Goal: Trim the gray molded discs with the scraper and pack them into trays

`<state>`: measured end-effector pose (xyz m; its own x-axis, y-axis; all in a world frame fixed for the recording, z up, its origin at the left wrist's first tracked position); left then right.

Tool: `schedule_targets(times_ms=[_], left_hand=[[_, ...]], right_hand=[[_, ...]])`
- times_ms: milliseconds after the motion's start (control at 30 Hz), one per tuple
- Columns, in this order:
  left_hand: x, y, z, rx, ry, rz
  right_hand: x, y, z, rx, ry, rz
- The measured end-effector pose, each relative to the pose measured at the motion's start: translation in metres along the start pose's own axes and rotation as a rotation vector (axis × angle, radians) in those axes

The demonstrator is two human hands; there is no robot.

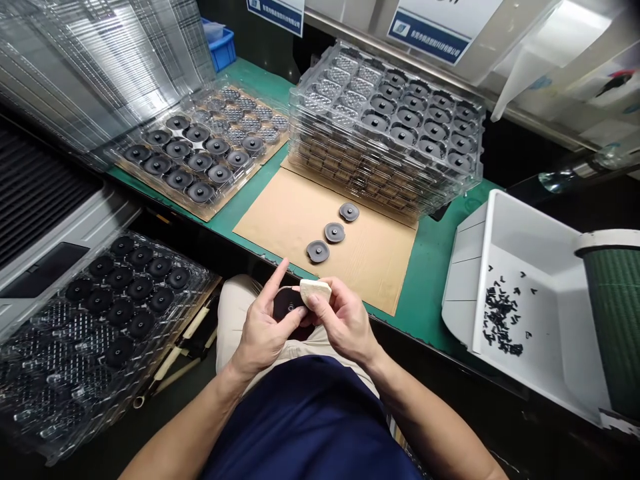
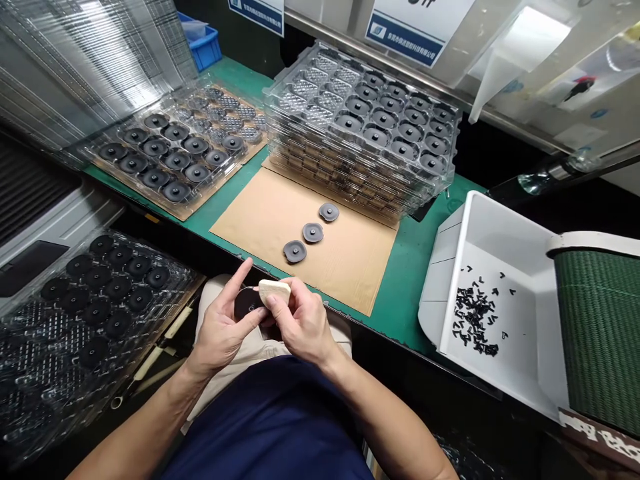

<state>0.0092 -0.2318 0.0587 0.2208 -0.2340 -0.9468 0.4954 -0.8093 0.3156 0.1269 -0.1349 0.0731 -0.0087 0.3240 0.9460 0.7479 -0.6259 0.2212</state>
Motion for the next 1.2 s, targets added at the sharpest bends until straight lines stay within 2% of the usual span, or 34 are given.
schedule_targets(times_ms=[100, 200, 300, 400, 500, 600, 733, 867, 1033, 1133, 1200], left_hand=[[0.005, -0.002, -0.001, -0.058, -0.022, -0.008], [0.009, -0.006, -0.001, -0.068, 0.099, 0.039], [0.012, -0.009, -0.001, -0.032, 0.245, 0.146], [0.012, -0.008, -0.002, 0.056, 0.340, 0.217], [0.011, -0.004, -0.004, 0.137, 0.367, 0.188], [0.010, -0.002, -0.008, 0.157, 0.304, 0.102], [0.010, -0.002, -0.011, 0.069, 0.193, 0.074], [0.008, -0.002, -0.013, -0.036, 0.098, 0.032], [0.008, -0.001, -0.014, -0.149, 0.155, 0.072], [0.009, -0.005, -0.011, -0.168, 0.171, 0.115], [0.009, -0.008, -0.008, -0.135, 0.166, 0.136]], right_hand=[[-0.002, 0.002, -0.004, 0.024, -0.096, -0.045], [-0.006, 0.001, -0.003, -0.001, -0.113, -0.057], [-0.010, -0.002, 0.002, -0.041, -0.081, -0.037], [-0.013, -0.005, 0.008, -0.063, -0.109, -0.025], [-0.013, -0.008, 0.012, -0.076, -0.136, -0.011], [-0.011, -0.007, 0.013, -0.076, -0.111, -0.009], [-0.009, -0.004, 0.012, -0.065, -0.027, 0.010], [-0.008, -0.002, 0.008, -0.058, -0.061, 0.006], [-0.010, -0.002, 0.003, -0.058, -0.067, -0.011], [-0.012, -0.002, 0.003, -0.067, -0.063, 0.000], [-0.013, -0.004, 0.004, -0.079, -0.084, 0.004]])
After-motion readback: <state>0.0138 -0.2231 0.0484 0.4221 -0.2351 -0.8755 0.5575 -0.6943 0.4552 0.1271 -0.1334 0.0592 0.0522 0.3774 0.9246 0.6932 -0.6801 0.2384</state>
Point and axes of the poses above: each hand's wrist, its own y-axis away from the middle knuckle, its own z-axis out of the back of the hand, x = y × z, the point moved 4 cm from there along -y, towards the middle knuckle, and after that the axes turned 13 degrees about -y, right-handed, at the moved point
